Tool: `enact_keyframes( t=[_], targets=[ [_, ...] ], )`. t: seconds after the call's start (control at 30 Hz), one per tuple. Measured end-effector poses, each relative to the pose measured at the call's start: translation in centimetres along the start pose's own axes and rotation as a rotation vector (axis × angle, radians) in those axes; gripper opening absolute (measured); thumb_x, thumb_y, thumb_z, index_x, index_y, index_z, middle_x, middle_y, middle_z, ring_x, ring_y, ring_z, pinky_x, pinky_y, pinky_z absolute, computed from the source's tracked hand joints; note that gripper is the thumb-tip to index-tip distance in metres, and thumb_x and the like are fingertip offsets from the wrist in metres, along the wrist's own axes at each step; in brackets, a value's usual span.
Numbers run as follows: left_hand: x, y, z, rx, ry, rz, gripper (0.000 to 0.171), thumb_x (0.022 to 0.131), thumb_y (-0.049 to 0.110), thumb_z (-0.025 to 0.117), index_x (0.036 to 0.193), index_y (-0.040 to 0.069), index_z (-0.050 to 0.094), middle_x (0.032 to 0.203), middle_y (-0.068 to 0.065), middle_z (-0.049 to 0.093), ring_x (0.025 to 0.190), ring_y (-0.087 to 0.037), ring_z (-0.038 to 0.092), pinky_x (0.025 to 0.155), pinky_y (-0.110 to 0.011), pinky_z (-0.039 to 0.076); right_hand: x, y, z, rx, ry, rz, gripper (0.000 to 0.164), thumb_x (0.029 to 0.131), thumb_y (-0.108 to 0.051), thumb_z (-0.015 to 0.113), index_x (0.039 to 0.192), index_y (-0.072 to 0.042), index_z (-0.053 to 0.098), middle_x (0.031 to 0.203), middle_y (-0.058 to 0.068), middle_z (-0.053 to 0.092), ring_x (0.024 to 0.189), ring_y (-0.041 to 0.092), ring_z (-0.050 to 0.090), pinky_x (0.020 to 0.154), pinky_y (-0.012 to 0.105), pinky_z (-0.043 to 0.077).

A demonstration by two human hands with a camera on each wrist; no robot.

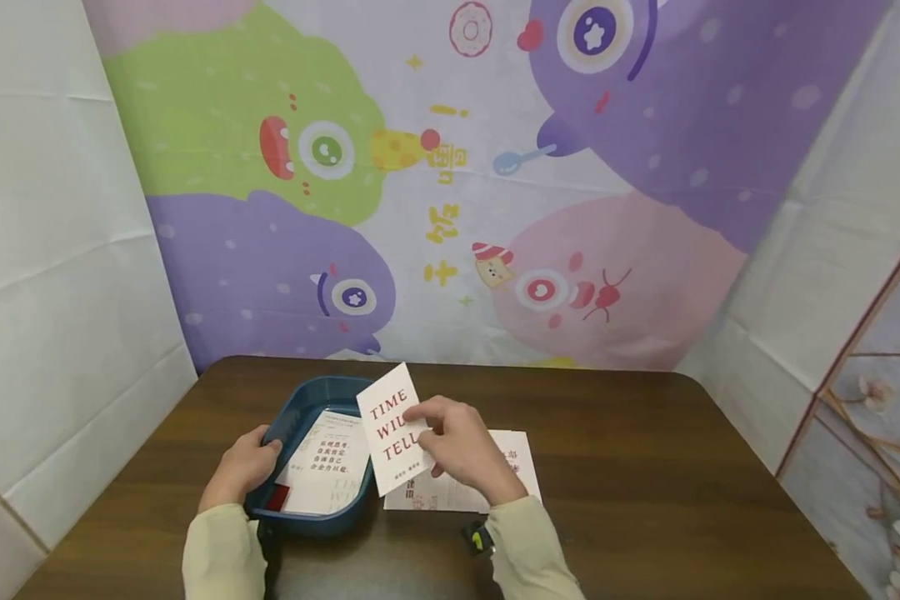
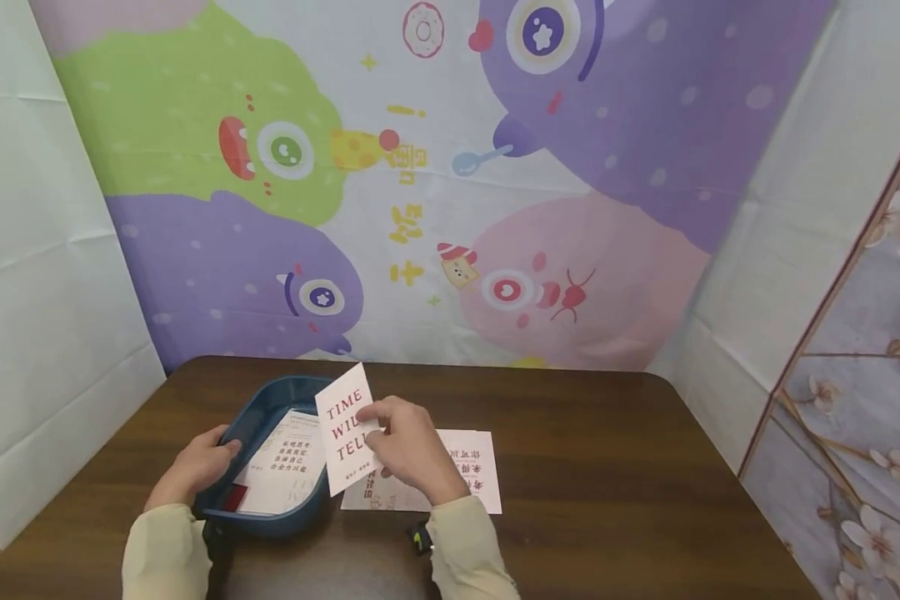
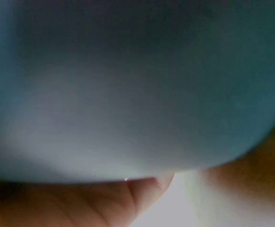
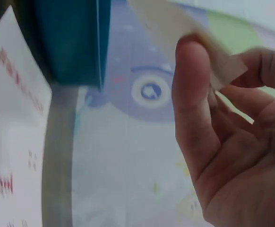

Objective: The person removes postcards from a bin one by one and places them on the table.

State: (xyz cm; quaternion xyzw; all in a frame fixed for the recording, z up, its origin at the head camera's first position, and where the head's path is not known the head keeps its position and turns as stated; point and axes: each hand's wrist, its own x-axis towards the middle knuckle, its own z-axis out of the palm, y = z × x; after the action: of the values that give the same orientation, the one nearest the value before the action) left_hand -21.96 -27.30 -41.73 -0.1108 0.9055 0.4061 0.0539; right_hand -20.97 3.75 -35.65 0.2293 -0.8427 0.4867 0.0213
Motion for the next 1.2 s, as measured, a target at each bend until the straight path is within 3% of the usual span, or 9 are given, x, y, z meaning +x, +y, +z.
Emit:
enact_keyframes(
  t=[0.1, 0.2, 0.4, 0.53, 0.73, 0.93, 1.2],
  targets=[
    [0.0, -0.1, 0.0, -0.008, -0.003, -0.014, 0.047, 0.103, 0.02, 0.035, 0.141, -0.007, 0.033, 0.139, -0.041, 0.038, 0.118, -0.055, 0.041, 0.099, -0.075, 0.032, -0.3, 0.8, -1.9, 0.06, 0.02, 0.052, 0.027, 0.092, -0.001, 0.053, 0.103, -0.011, 0.076, 0.105, 0.009, 0.071, 0.066, 0.015, 0.063, 0.045, 0.028, 0.049],
    [0.0, 0.0, 0.1, -0.009, 0.001, -0.014, 0.047, 0.103, 0.02, 0.035, 0.141, -0.007, 0.033, 0.139, -0.041, 0.038, 0.119, -0.055, 0.04, 0.1, -0.075, 0.032, -0.7, 2.0, -3.7, 0.087, 0.033, 0.072, 0.03, 0.09, 0.005, 0.051, 0.1, -0.011, 0.074, 0.097, 0.013, 0.07, 0.065, 0.021, 0.06, 0.047, 0.028, 0.044],
    [-0.2, 0.0, 0.1, -0.015, -0.004, -0.02, 0.048, 0.102, 0.02, 0.034, 0.141, -0.007, 0.032, 0.139, -0.041, 0.037, 0.118, -0.055, 0.04, 0.1, -0.076, 0.031, -2.1, 4.8, -6.5, 0.027, 0.006, 0.103, 0.039, 0.083, 0.015, 0.051, 0.109, -0.009, 0.066, 0.087, 0.015, 0.064, 0.064, 0.027, 0.06, 0.045, 0.043, 0.054],
    [-0.1, 0.1, 0.1, -0.018, -0.012, -0.029, 0.05, 0.103, 0.021, 0.034, 0.144, -0.008, 0.029, 0.141, -0.041, 0.034, 0.12, -0.056, 0.038, 0.1, -0.076, 0.03, -2.8, 6.6, -8.4, 0.032, 0.032, 0.155, 0.03, 0.082, 0.014, 0.055, 0.101, -0.005, 0.067, 0.087, 0.015, 0.065, 0.068, 0.024, 0.062, 0.051, 0.047, 0.058],
    [-0.1, 0.0, 0.0, -0.022, -0.019, -0.041, 0.052, 0.103, 0.023, 0.034, 0.144, -0.008, 0.027, 0.142, -0.042, 0.032, 0.12, -0.057, 0.037, 0.099, -0.077, 0.03, -3.7, 8.5, -11.3, 0.095, 0.128, 0.23, 0.013, 0.086, 0.007, 0.062, 0.093, -0.001, 0.069, 0.083, 0.014, 0.064, 0.061, 0.025, 0.055, 0.052, 0.038, 0.051],
    [-0.1, -0.2, -0.1, -0.013, -0.018, -0.04, 0.051, 0.104, 0.023, 0.033, 0.144, -0.009, 0.027, 0.141, -0.042, 0.034, 0.119, -0.056, 0.039, 0.098, -0.076, 0.032, -4.2, 10.1, -12.4, 0.188, 0.142, 0.295, 0.01, 0.087, 0.008, 0.06, 0.097, 0.005, 0.063, 0.077, 0.013, 0.063, 0.06, 0.022, 0.056, 0.052, 0.038, 0.056],
    [-0.1, 0.1, 0.1, -0.009, -0.023, -0.029, 0.052, 0.104, 0.024, 0.033, 0.142, -0.011, 0.027, 0.139, -0.043, 0.034, 0.118, -0.057, 0.039, 0.098, -0.076, 0.033, -4.6, 13.2, -11.8, 0.241, 0.159, 0.428, 0.009, 0.085, 0.005, 0.061, 0.093, 0.005, 0.062, 0.074, 0.01, 0.062, 0.06, 0.02, 0.059, 0.048, 0.032, 0.056]
  ],
)
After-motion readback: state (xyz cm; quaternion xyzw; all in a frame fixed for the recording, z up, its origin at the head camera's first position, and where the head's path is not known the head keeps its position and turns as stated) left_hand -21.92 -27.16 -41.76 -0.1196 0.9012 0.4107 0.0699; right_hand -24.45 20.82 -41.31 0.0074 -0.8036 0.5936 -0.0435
